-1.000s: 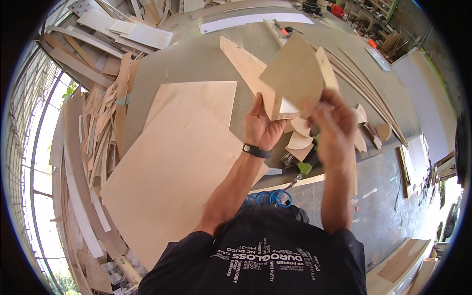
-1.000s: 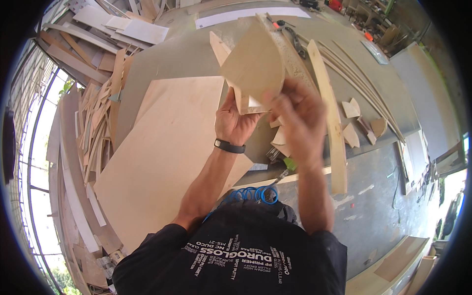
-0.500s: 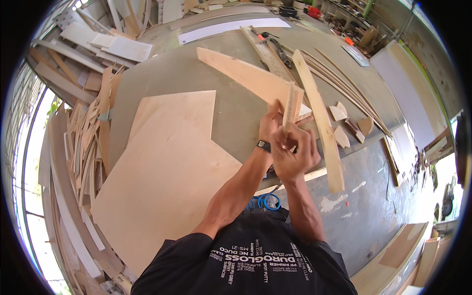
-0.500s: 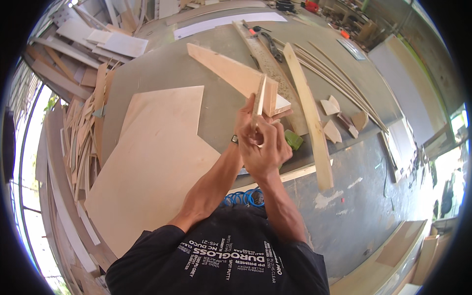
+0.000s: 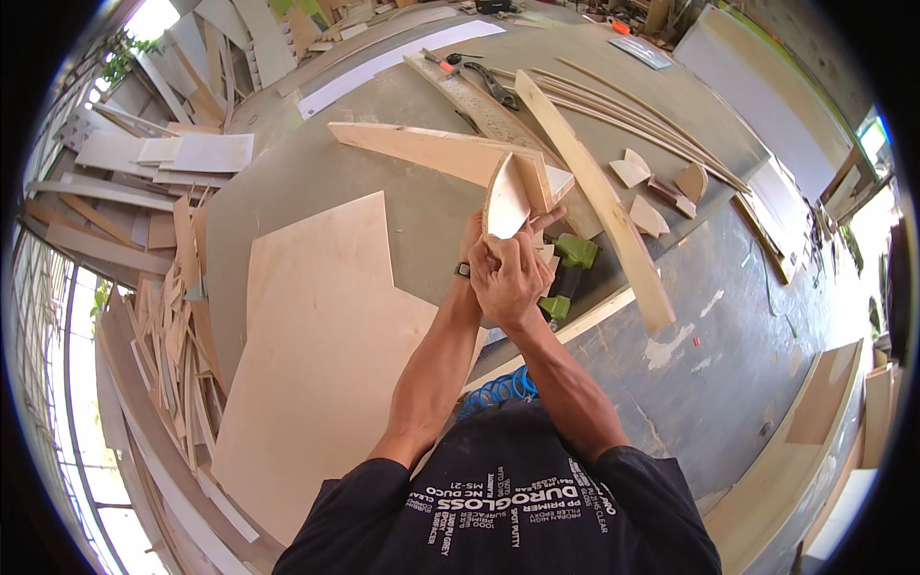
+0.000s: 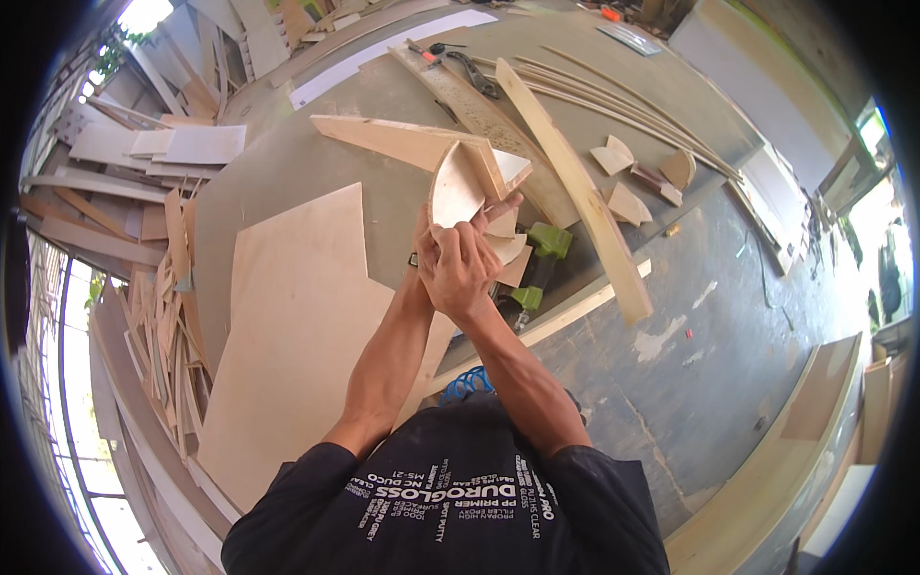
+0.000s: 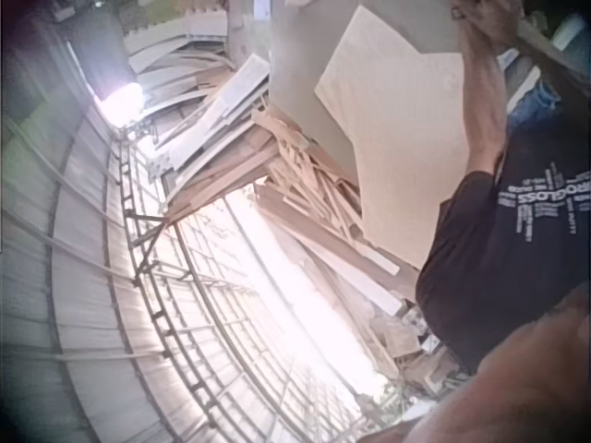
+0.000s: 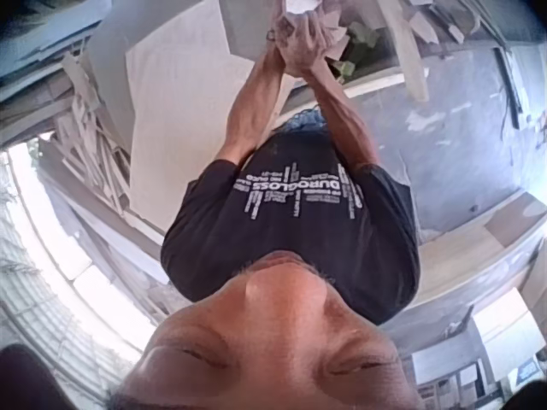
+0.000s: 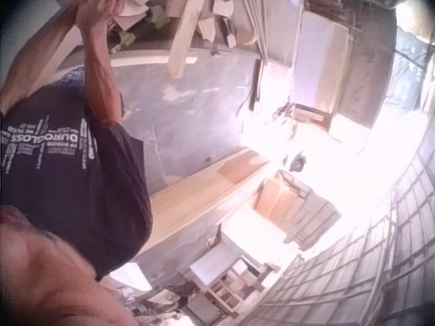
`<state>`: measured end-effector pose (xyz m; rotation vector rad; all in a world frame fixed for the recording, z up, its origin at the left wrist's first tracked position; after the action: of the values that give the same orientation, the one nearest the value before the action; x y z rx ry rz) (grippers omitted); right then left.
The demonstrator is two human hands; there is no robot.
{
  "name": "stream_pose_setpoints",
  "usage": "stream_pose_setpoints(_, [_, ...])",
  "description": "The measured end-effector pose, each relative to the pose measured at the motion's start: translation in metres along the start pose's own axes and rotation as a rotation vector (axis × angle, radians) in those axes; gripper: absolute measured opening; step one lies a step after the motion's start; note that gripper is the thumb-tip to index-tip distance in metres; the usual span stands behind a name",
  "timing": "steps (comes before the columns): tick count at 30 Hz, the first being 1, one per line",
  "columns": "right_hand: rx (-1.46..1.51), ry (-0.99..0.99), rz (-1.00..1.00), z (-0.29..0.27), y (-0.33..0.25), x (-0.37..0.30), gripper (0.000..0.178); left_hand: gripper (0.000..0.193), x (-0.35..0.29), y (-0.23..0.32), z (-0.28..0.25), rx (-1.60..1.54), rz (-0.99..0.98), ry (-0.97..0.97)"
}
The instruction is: The person assembles a wooden structure by attaching curved and straight wooden pieces to a large plywood board. They use a pneumatic nail gun to secure the pieces in place, repeatedly positioning and fastening them along the edges of the board.
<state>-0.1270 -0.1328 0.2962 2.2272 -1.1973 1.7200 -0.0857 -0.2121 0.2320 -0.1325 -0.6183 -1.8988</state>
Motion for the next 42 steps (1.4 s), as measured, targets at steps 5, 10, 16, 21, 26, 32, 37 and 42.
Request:
stream_pose_setpoints(5, [0.000,-0.006,-0.026,0.000,0.001,-0.002,0.028,0.051,0.008,-0.001,-0.030,-0.022,-0.105,-0.101])
stream_pose_setpoints(10, [0.021,-0.011,-0.022,0.004,0.003,0.000,0.027,0.048,0.012,0.003,-0.052,-0.051,-0.178,-0.303])
stream_pose_setpoints(16, [-0.037,0.006,0.001,0.000,0.011,-0.005,0.026,0.038,0.012,0.001,-0.051,0.183,-0.207,0.052])
stream_pose_setpoints(21, [-0.022,0.003,0.007,0.001,0.010,-0.006,0.025,0.039,0.013,-0.001,-0.051,0.086,-0.262,0.027])
stream_pose_setpoints(26, [-0.027,0.003,0.023,0.001,0.010,-0.008,0.025,0.043,0.009,0.000,-0.066,0.087,-0.323,0.065])
stream_pose_setpoints(32, [0.022,0.016,0.046,0.003,0.016,-0.016,0.025,0.044,0.006,0.005,-0.072,0.195,-0.363,0.182])
stream_pose_setpoints(37, [0.049,0.015,0.066,0.006,0.011,-0.017,0.021,0.049,0.002,0.017,-0.079,0.248,-0.361,0.208])
stream_pose_setpoints(42, [0.037,0.006,0.098,0.006,0.019,-0.023,0.021,0.077,0.011,0.012,-0.024,0.120,-0.341,0.099])
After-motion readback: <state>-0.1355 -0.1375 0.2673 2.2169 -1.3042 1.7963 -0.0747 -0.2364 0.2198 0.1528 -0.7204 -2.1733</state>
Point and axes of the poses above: each hand's wrist, its own x-axis towards the middle knuckle, its own z-axis out of the palm, y = z × x, the point moved 9 cm from there along x, towards the middle knuckle, and after that the axes turned 13 degrees about -y, right-handed, at the moved point
